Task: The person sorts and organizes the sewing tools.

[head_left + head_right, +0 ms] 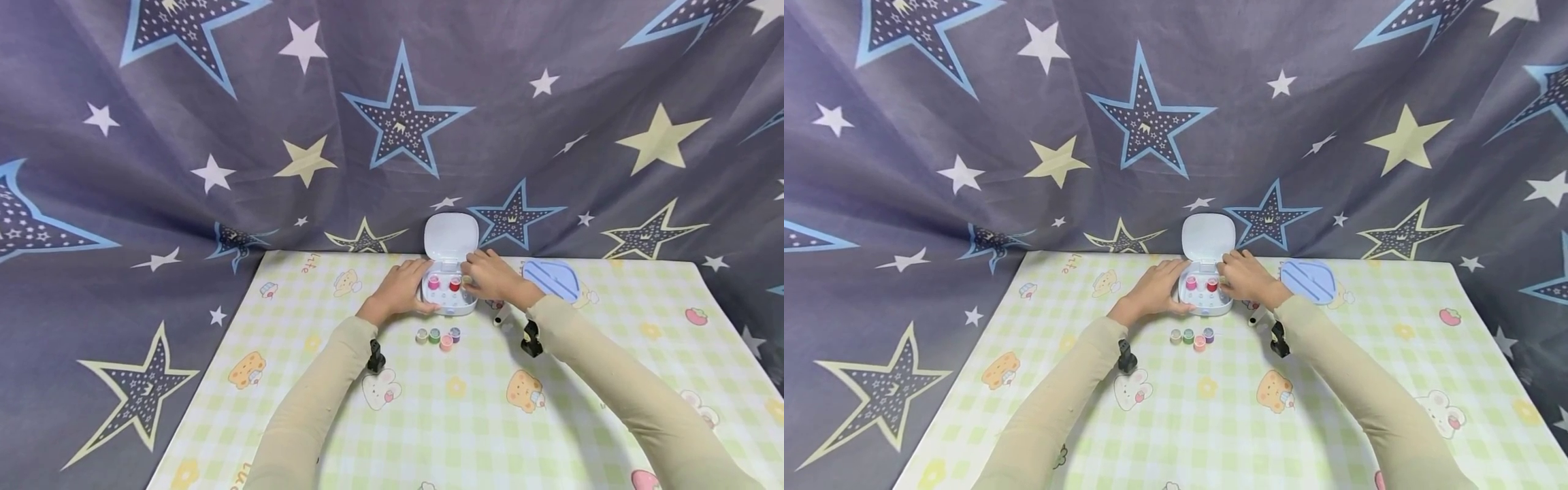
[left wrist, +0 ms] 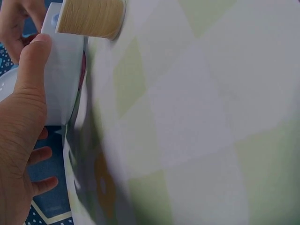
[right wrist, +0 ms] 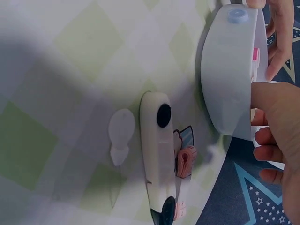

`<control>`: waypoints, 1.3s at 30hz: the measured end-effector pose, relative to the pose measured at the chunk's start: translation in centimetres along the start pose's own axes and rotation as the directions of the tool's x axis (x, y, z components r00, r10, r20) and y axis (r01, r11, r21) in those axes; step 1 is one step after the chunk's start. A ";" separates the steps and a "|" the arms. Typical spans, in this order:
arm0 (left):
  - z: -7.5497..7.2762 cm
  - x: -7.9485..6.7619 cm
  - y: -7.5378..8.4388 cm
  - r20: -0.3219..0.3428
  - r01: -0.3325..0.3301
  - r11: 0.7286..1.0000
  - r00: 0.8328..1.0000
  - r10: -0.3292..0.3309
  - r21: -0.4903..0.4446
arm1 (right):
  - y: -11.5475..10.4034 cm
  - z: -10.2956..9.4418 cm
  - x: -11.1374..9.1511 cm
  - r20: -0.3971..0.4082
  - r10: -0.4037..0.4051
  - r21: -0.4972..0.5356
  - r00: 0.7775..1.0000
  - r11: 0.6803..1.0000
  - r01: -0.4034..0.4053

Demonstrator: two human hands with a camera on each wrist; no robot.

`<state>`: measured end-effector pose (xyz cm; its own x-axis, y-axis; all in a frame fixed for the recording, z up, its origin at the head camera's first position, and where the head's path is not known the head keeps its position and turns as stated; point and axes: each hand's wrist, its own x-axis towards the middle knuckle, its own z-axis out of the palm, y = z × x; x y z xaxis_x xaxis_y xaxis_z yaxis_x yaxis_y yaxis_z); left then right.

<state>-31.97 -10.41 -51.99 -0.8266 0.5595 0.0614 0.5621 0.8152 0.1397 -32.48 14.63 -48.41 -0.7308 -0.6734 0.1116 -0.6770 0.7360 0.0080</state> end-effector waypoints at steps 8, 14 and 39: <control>-0.2 0.0 -0.1 -0.014 -0.015 1.000 1.000 0.015 0.012 | 0.0 0.1 0.2 0.014 -0.009 -0.029 1.000 1.000 0.010; -0.6 0.1 0.1 -0.018 -0.016 1.000 1.000 0.016 0.003 | 0.0 -0.1 0.4 -0.016 -0.031 -0.097 0.999 0.995 0.029; -0.3 0.0 0.1 0.002 0.001 1.000 1.000 -0.001 0.012 | -0.6 0.1 0.3 0.019 0.001 -0.115 1.000 0.993 0.002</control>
<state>-31.87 -10.35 -51.67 -0.8270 0.5590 0.0595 0.5617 0.8174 0.1281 -32.29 14.03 -48.53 -0.7328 -0.6742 0.0923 -0.6636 0.7380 0.1222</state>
